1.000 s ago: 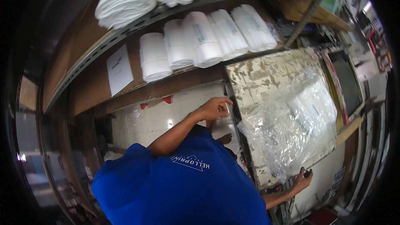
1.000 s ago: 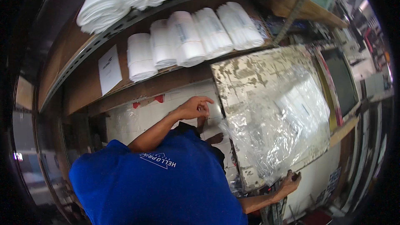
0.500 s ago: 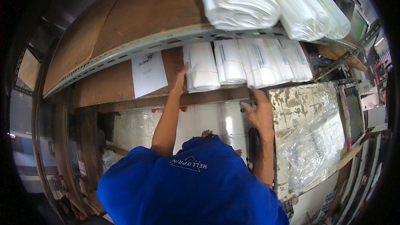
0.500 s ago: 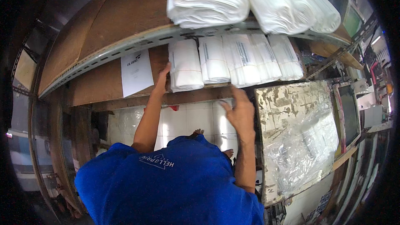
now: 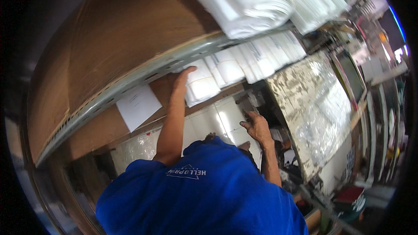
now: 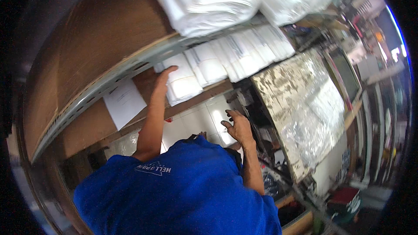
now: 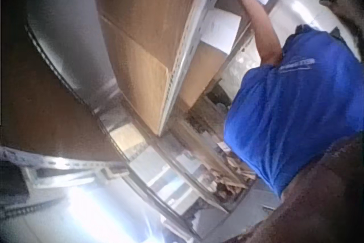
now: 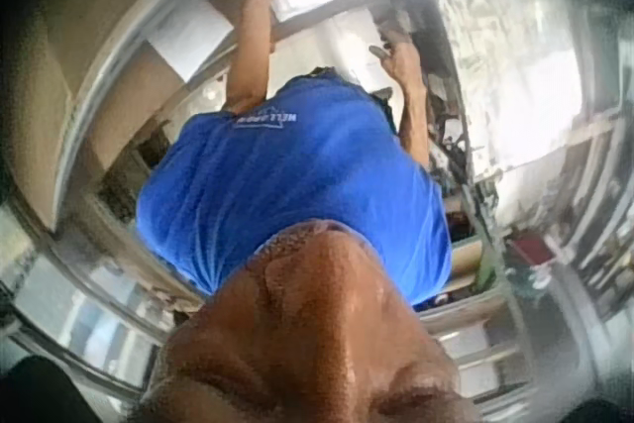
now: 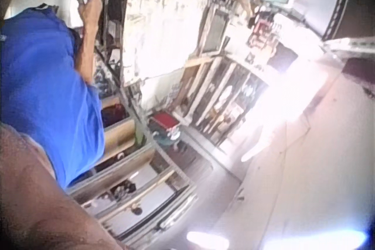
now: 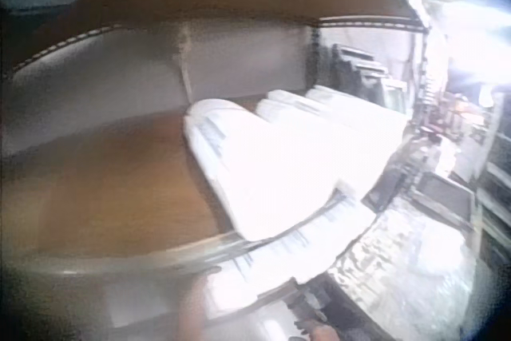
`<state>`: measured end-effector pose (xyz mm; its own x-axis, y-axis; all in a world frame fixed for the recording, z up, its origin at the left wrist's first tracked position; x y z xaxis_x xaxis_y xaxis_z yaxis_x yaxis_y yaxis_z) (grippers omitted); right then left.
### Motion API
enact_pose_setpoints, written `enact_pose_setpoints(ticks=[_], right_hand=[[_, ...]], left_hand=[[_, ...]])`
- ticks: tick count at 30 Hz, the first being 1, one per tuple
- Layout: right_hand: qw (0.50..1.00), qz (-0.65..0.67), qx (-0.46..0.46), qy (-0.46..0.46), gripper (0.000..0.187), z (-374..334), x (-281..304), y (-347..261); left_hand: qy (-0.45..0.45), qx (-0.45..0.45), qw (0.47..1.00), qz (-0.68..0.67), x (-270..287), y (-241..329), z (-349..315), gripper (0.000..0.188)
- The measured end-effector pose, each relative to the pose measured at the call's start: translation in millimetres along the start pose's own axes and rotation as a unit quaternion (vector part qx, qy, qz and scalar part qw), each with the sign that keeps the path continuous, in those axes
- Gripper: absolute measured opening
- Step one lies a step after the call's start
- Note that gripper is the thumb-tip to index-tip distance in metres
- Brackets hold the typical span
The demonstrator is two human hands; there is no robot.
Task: The person organizes printed white plastic bags by stacking them on a table, placing the stacks into a larger clear plastic bag, and then moving the filled bag to a shelf.
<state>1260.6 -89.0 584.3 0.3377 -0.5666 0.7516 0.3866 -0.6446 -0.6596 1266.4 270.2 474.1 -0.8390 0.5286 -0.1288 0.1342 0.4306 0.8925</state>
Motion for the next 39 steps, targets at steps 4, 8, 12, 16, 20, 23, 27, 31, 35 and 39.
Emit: enact_pose_setpoints(ticks=[4,8,12,16,20,23,27,31,35,39], right_hand=[[0.993,-0.021,-0.021,0.113,0.043,-47,35,46],[0.958,-0.065,-0.052,0.273,0.052,-92,84,96],[0.884,-0.234,-0.115,0.387,0.075,-150,151,132],[0.854,-0.345,-0.196,0.337,0.094,-185,198,189],[0.862,-0.399,-0.179,0.257,0.084,-195,207,248],[0.915,-0.3,-0.173,0.206,0.06,-198,214,305],[0.942,-0.186,-0.052,0.276,0.017,-193,244,327],[0.937,-0.132,-0.022,0.323,0.01,-169,297,288],[0.946,-0.103,0.059,0.3,0.013,-143,340,251],[0.955,-0.13,0.1,0.249,0.014,-127,356,227]], left_hand=[[-0.074,0.055,0.995,-0.039,0,-1,-5,0.05],[-0.084,0.112,0.988,-0.063,34,-9,28,0.056],[-0.031,0.08,0.996,-0.03,30,16,-21,0.071],[-0.002,0.083,0.996,-0.041,68,20,-42,0.069],[0.026,0.096,0.987,-0.127,83,26,-115,0.066],[-0.019,0.073,0.978,-0.197,93,13,-168,0.07],[-0.083,0.002,0.967,-0.241,90,-29,-248,0.081],[-0.165,-0.042,0.948,-0.268,31,-67,-339,0.09],[-0.207,0.002,0.928,-0.31,-26,-126,-391,0.088],[-0.287,0.103,0.876,-0.374,-125,-180,-460,0.091]])
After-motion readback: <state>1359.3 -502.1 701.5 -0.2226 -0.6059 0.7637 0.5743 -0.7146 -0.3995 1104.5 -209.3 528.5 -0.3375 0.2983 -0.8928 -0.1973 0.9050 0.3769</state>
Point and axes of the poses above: each hand's wrist, its own z-axis towards the middle knuckle, its own x-axis out of the back of the hand, y = z × x, the point moved 6 cm from there along z, towards the middle knuckle, and after that the axes turned 10 degrees about y, right-handed, at the moved point
